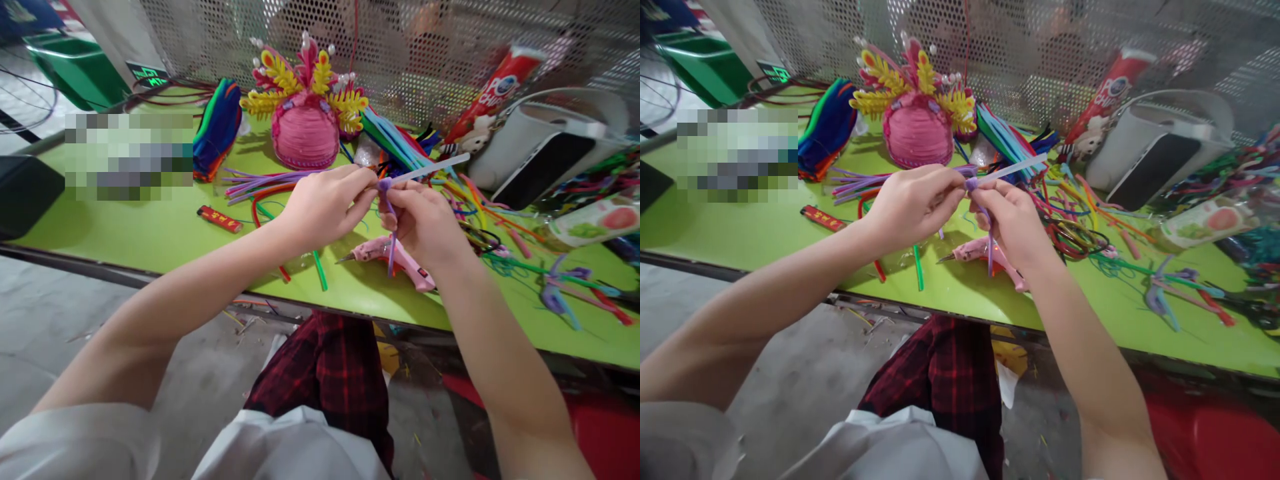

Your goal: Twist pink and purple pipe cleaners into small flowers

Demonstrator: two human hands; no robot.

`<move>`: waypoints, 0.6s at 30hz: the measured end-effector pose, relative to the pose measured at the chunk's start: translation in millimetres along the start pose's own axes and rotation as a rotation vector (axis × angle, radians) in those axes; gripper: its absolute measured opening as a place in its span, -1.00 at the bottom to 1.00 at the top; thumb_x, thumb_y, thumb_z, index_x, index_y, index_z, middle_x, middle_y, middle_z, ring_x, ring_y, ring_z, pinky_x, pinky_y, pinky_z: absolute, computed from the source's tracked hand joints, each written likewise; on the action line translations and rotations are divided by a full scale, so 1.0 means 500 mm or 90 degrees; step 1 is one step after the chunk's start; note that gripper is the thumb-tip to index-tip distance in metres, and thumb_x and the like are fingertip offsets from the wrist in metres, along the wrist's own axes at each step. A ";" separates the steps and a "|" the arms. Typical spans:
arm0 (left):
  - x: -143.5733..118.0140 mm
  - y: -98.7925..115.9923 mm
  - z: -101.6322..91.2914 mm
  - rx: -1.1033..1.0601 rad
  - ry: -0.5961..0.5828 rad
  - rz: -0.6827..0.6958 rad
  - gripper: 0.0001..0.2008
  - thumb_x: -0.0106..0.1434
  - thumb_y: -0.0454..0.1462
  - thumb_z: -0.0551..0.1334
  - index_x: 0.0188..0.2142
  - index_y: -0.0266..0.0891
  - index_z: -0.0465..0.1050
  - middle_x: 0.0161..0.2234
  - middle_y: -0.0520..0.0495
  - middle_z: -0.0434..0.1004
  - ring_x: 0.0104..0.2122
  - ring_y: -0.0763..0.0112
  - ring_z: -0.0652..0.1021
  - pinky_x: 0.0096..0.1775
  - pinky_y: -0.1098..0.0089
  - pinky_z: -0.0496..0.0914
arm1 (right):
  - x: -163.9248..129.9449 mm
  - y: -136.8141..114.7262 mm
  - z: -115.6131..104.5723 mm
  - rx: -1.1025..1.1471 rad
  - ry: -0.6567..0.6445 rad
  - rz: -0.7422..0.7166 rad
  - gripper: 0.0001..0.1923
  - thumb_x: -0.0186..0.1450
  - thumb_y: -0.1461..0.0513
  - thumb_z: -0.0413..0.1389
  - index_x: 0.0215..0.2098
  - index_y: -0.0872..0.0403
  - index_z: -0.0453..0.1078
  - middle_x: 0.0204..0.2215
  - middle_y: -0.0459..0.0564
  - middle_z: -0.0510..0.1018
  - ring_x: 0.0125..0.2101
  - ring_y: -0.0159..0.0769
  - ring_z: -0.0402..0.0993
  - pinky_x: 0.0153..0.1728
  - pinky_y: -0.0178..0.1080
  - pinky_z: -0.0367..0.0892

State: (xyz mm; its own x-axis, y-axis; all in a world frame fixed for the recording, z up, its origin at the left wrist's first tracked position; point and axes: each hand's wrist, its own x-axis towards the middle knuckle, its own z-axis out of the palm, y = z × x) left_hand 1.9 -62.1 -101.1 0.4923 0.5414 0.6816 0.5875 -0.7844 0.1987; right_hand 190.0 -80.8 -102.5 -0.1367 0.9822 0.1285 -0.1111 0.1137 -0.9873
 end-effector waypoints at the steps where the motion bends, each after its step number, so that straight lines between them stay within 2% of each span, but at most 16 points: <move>1: -0.001 -0.001 0.002 0.007 0.008 0.014 -0.72 0.48 -0.22 0.07 -0.10 -0.27 0.54 -0.25 -0.15 0.64 -0.30 0.35 0.59 -0.34 0.34 0.27 | 0.001 -0.004 -0.002 0.002 -0.018 0.017 -0.88 0.27 0.18 0.20 -0.36 0.04 0.37 -0.49 -0.15 0.32 -0.57 -0.47 0.17 -0.58 -0.35 0.17; 6: -0.001 -0.003 0.005 -0.006 0.032 0.063 -0.70 0.52 -0.21 0.03 -0.06 -0.28 0.50 -0.22 -0.18 0.61 -0.27 0.34 0.59 -0.31 0.33 0.32 | 0.009 -0.019 -0.014 -0.011 -0.083 0.064 -0.81 0.29 0.09 0.13 -0.36 0.02 0.32 -0.51 -0.13 0.26 -0.60 -0.45 0.10 -0.61 -0.32 0.12; 12: 0.000 0.001 0.002 -0.061 0.051 0.078 -0.72 0.52 -0.24 0.03 -0.04 -0.25 0.50 -0.20 -0.15 0.61 -0.26 0.39 0.60 -0.29 0.35 0.33 | 0.004 -0.032 -0.019 -0.011 -0.200 0.066 -0.62 0.17 -0.10 0.27 -0.42 0.00 0.35 -0.60 -0.21 0.10 -0.63 -0.48 -0.04 -0.65 -0.31 0.01; 15: 0.001 0.000 0.000 -0.081 0.057 0.089 -0.71 0.53 -0.21 0.02 -0.03 -0.23 0.49 -0.19 -0.16 0.62 -0.24 0.40 0.61 -0.29 0.36 0.35 | 0.001 -0.030 -0.016 0.021 -0.167 0.030 -0.56 0.05 -0.09 0.40 -0.46 0.01 0.36 -0.60 -0.23 0.15 -0.63 -0.52 -0.03 -0.63 -0.33 -0.03; 18: 0.001 0.000 -0.003 -0.063 0.042 0.085 -0.68 0.54 -0.18 -0.01 -0.03 -0.22 0.50 -0.19 -0.16 0.62 -0.23 0.38 0.61 -0.29 0.34 0.35 | -0.001 -0.020 -0.014 -0.006 -0.076 -0.045 -0.61 0.03 -0.01 0.44 -0.47 0.02 0.41 -0.59 -0.23 0.30 -0.63 -0.54 0.01 -0.61 -0.34 -0.01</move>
State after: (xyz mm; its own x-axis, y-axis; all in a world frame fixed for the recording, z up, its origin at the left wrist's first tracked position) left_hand 1.2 -62.3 -99.7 0.5165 0.4125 0.7504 0.4527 -0.8754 0.1696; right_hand 197.8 -81.3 -93.1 -0.2450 0.9472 0.2069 -0.1152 0.1834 -0.9763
